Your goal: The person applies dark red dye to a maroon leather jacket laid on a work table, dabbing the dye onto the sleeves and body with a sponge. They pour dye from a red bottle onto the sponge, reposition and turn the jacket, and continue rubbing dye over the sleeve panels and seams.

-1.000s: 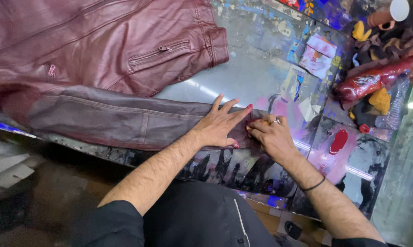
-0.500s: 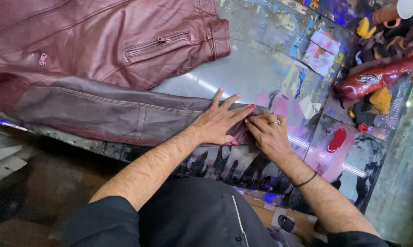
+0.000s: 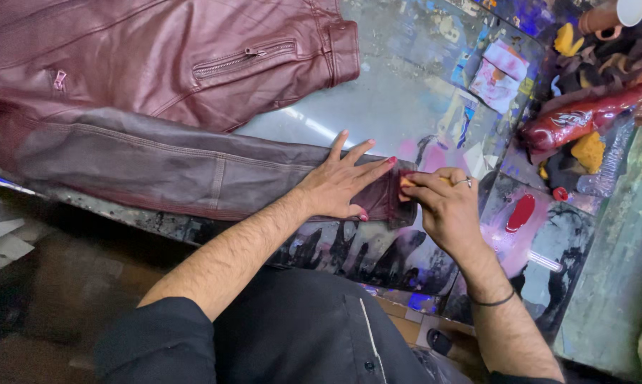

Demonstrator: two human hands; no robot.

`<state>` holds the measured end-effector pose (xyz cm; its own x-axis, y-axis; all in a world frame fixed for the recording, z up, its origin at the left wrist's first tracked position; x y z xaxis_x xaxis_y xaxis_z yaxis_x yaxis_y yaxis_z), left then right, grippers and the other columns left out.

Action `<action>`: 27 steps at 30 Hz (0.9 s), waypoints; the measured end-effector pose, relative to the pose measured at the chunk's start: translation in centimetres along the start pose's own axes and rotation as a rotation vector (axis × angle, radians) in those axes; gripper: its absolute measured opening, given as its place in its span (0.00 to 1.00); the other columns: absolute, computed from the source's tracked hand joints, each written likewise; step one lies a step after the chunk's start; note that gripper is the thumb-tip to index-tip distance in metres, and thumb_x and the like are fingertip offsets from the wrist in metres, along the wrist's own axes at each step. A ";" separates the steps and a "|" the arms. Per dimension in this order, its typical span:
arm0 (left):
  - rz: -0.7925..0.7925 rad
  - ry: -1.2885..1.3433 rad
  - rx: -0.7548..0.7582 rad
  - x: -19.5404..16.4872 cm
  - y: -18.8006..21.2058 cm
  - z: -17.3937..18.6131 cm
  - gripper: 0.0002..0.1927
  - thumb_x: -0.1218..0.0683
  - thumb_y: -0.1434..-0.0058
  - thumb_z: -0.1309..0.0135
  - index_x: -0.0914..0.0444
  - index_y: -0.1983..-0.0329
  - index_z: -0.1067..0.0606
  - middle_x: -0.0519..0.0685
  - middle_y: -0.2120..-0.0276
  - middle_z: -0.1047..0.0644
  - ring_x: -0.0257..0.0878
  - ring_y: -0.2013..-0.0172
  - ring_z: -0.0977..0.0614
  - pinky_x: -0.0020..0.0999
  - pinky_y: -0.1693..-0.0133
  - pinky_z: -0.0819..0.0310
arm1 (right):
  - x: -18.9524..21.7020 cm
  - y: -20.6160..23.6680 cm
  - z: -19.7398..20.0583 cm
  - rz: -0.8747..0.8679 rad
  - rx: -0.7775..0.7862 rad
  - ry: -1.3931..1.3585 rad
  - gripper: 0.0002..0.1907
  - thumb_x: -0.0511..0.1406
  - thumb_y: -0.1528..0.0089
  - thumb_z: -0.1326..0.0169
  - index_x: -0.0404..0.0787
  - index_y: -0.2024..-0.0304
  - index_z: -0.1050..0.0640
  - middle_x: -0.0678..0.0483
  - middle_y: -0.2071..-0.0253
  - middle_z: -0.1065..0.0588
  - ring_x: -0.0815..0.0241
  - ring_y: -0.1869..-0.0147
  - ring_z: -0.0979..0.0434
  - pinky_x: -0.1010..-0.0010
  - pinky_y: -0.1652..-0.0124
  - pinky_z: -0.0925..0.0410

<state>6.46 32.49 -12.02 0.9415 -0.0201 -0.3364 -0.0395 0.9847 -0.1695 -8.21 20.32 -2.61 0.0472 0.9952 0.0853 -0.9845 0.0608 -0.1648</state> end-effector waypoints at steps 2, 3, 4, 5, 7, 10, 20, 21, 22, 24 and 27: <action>0.001 -0.017 0.008 0.0 0.0 0.0 0.65 0.29 0.55 0.35 0.54 0.22 0.57 0.43 0.28 0.39 0.53 0.26 0.50 0.71 0.32 0.74 | 0.9 0.2 -0.9 0.060 -0.004 -0.015 0.19 0.28 0.49 0.42 0.50 0.56 0.16 0.64 0.47 0.21 0.61 0.44 0.29 0.59 0.47 0.41; -0.002 -0.015 0.008 0.0 0.0 0.1 0.65 0.29 0.55 0.35 0.54 0.22 0.57 0.43 0.28 0.39 0.53 0.26 0.50 0.71 0.32 0.74 | 1.4 0.4 -1.5 0.101 0.048 0.023 0.18 0.29 0.49 0.42 0.49 0.57 0.16 0.63 0.47 0.21 0.59 0.44 0.29 0.59 0.48 0.41; -0.005 -0.013 0.007 0.0 0.0 0.1 0.65 0.29 0.55 0.35 0.54 0.22 0.57 0.42 0.28 0.38 0.52 0.26 0.50 0.71 0.32 0.74 | 2.0 0.8 -2.1 0.144 0.099 0.062 0.17 0.30 0.49 0.42 0.48 0.57 0.16 0.62 0.47 0.21 0.57 0.43 0.29 0.58 0.49 0.41; -0.006 -0.012 0.006 0.0 0.1 0.2 0.65 0.29 0.55 0.35 0.53 0.22 0.56 0.42 0.28 0.38 0.52 0.26 0.49 0.71 0.32 0.74 | 2.4 1.1 -2.5 0.187 0.151 0.100 0.17 0.31 0.49 0.42 0.47 0.58 0.16 0.61 0.47 0.21 0.55 0.43 0.30 0.58 0.51 0.41; -0.013 -0.002 -0.005 0.0 0.2 0.4 0.64 0.30 0.54 0.35 0.53 0.22 0.56 0.41 0.28 0.38 0.52 0.26 0.49 0.70 0.31 0.73 | 2.7 1.6 -2.7 0.216 0.229 0.079 0.16 0.32 0.47 0.42 0.47 0.57 0.16 0.61 0.48 0.21 0.56 0.43 0.30 0.58 0.50 0.41; -0.039 -0.005 -0.020 -0.1 0.3 0.2 0.64 0.30 0.54 0.35 0.53 0.22 0.55 0.42 0.28 0.38 0.52 0.26 0.49 0.70 0.31 0.72 | 2.0 2.2 -1.8 0.197 0.400 0.048 0.18 0.31 0.50 0.42 0.49 0.57 0.16 0.65 0.50 0.21 0.56 0.45 0.29 0.60 0.51 0.40; -0.196 0.262 -0.328 0.1 1.6 -0.2 0.55 0.36 0.51 0.32 0.56 0.25 0.44 0.49 0.32 0.33 0.52 0.28 0.41 0.63 0.29 0.60 | 2.0 6.5 0.7 -0.406 -0.400 -0.268 0.20 0.26 0.44 0.36 0.41 0.49 0.20 0.46 0.42 0.25 0.47 0.40 0.24 0.60 0.42 0.31; -0.177 0.216 -0.327 -0.1 2.1 -0.3 0.53 0.39 0.48 0.33 0.56 0.24 0.44 0.48 0.31 0.33 0.51 0.28 0.40 0.59 0.30 0.57 | 2.6 6.9 0.2 -0.421 -0.447 -0.237 0.19 0.26 0.43 0.36 0.41 0.49 0.20 0.44 0.41 0.26 0.46 0.39 0.25 0.59 0.41 0.31; -0.159 0.170 -0.325 -0.4 2.8 -0.4 0.51 0.41 0.45 0.33 0.57 0.22 0.44 0.47 0.29 0.33 0.49 0.28 0.38 0.56 0.31 0.53 | 3.5 7.2 -0.5 -0.437 -0.495 -0.205 0.19 0.26 0.43 0.36 0.42 0.49 0.20 0.43 0.39 0.28 0.46 0.38 0.26 0.59 0.41 0.32; -0.087 0.133 -0.278 -0.6 3.9 -0.7 0.51 0.43 0.44 0.33 0.58 0.21 0.45 0.47 0.29 0.33 0.48 0.30 0.36 0.52 0.33 0.48 | 5.0 7.2 -1.9 -0.450 -0.574 -0.147 0.19 0.26 0.41 0.36 0.43 0.48 0.19 0.43 0.38 0.29 0.45 0.38 0.27 0.59 0.41 0.31; 0.034 0.162 -0.179 -0.2 5.0 -0.9 0.56 0.42 0.48 0.33 0.61 0.22 0.49 0.51 0.32 0.33 0.51 0.32 0.37 0.56 0.37 0.48 | 6.8 6.1 -4.7 -0.396 -0.504 -0.005 0.19 0.26 0.43 0.37 0.46 0.50 0.18 0.49 0.44 0.27 0.48 0.41 0.27 0.57 0.44 0.33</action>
<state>5.78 37.27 -13.63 0.8731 -0.0289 -0.4867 -0.1426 0.9394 -0.3117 -13.13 27.79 -7.64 0.3887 0.8898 0.2392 -0.6920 0.4534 -0.5618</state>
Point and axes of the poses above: each hand's wrist, its own y-axis away from the middle knuckle, its own z-axis out of the back of the hand, x = y × z, the point moved 4 cm from there along -y, towards the middle knuckle
